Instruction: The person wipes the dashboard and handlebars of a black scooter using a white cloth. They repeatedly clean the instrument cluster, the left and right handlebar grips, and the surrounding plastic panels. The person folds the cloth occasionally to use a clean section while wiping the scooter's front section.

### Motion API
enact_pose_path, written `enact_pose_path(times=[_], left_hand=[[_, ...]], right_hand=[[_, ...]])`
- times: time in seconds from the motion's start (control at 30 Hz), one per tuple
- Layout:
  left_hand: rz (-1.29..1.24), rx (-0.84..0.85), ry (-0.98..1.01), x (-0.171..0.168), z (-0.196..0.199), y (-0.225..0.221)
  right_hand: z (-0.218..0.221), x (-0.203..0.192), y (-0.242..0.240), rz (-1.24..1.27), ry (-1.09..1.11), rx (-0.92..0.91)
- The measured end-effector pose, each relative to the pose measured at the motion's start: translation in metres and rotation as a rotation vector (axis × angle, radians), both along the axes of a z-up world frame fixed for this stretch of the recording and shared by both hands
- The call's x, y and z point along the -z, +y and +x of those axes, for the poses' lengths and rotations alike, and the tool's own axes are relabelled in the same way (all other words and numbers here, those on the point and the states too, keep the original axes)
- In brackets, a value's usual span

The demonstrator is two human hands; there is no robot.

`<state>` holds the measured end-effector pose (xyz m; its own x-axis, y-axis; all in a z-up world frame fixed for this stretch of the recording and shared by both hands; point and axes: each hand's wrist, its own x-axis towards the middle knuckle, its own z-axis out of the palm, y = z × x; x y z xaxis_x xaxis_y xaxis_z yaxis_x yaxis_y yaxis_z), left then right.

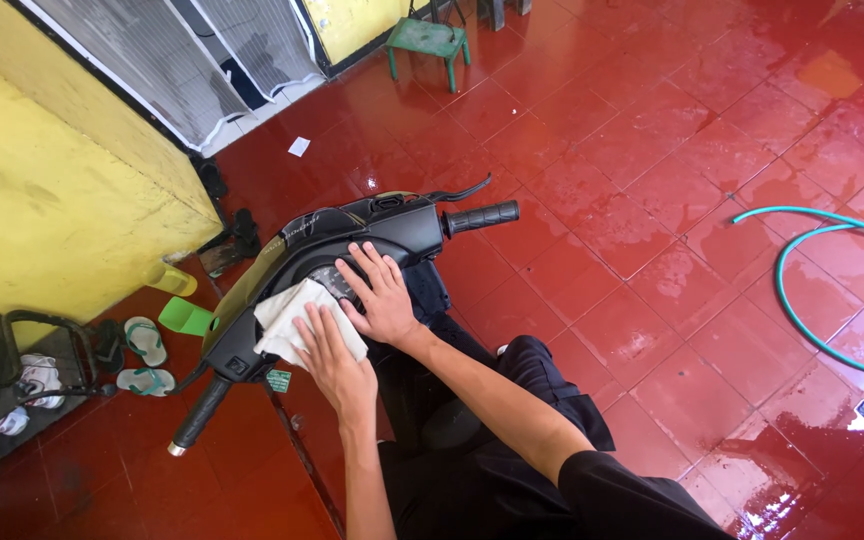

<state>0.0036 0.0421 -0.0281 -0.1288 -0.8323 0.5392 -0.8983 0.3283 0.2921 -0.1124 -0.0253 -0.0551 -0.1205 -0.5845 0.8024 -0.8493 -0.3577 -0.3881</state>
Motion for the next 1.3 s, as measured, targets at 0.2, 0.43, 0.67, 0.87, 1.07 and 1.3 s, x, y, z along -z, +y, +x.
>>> enact_pose_path(times=[0.2,0.43,0.67,0.87,1.07,1.3], left_hand=[[0.011,-0.005,0.072,0.012,-0.003,0.004],[-0.068,-0.01,0.048,-0.006,-0.002,0.022],[0.711,-0.049,1.663,-0.011,0.085,0.011],[0.35,0.033,2.033,-0.104,0.101,0.016],[-0.453,-0.01,0.658,-0.103,0.089,-0.017],[-0.028,-0.151,-0.022,-0.03,0.075,-0.052]], right_hand=[[0.001,-0.001,0.0,0.002,0.001,0.013],[0.002,0.001,-0.001,-0.009,0.001,0.014],[-0.001,-0.013,0.012,0.126,-0.027,-0.079],[0.0,-0.019,0.011,0.061,-0.056,-0.079],[0.001,-0.019,0.012,0.045,-0.063,-0.076],[-0.001,-0.018,0.013,0.052,-0.065,-0.082]])
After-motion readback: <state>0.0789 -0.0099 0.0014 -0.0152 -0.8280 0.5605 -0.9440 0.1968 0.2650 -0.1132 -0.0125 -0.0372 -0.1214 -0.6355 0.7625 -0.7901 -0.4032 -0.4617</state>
